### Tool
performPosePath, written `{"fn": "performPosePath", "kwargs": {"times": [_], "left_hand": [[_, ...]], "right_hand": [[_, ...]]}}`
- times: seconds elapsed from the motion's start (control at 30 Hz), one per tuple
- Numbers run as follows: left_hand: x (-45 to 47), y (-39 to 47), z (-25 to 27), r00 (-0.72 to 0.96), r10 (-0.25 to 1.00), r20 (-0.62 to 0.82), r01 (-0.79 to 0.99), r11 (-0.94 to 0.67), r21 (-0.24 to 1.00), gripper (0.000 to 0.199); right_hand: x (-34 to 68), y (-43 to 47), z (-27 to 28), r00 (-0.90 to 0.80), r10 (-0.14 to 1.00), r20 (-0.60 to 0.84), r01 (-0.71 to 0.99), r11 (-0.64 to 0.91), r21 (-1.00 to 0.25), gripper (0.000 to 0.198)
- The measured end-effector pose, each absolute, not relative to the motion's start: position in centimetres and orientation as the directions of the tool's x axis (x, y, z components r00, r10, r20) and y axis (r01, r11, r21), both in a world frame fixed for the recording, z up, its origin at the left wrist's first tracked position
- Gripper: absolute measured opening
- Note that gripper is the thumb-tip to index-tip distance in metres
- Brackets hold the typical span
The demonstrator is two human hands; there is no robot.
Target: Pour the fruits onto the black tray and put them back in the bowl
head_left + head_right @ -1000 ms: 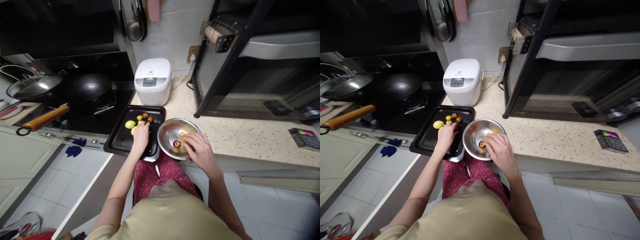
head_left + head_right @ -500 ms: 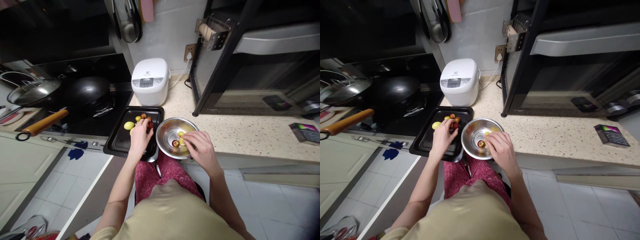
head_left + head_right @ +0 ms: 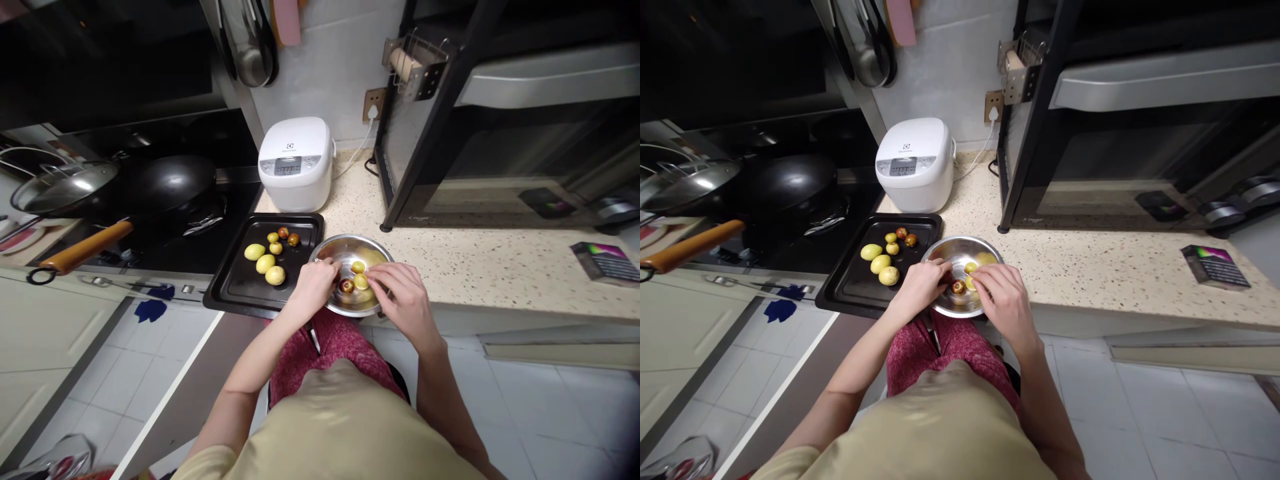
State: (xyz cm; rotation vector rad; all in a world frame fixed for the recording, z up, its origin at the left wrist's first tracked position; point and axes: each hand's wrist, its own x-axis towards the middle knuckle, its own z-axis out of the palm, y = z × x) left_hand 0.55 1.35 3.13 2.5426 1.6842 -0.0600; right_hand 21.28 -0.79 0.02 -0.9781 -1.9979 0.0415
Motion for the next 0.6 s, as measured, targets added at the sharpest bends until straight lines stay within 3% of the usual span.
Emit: {"fn": "performPosePath", "kwargs": {"times": [0.37, 0.5, 0.6], "left_hand": [[0.9, 1.7, 2.4, 0.426, 0.897, -0.122, 0.905, -0.420, 0.071, 0.014], [-0.1, 1.7, 3.2, 0.421, 0.907, -0.018, 0.898, -0.414, 0.152, 0.016], [-2.1, 2.3, 4.2, 0.322, 0.939, 0.119, 0.915, -0.341, 0.214, 0.016]], "right_hand": [[21.2, -0.5, -0.1, -0.311, 0.638, 0.704, 0.606, 0.704, -0.370, 0.014], [21.2, -0.4, -0.2, -0.303, 0.632, 0.713, 0.612, 0.703, -0.363, 0.015], [21.3, -0.4, -0.4, -0.302, 0.625, 0.720, 0.617, 0.703, -0.352, 0.016]]}}
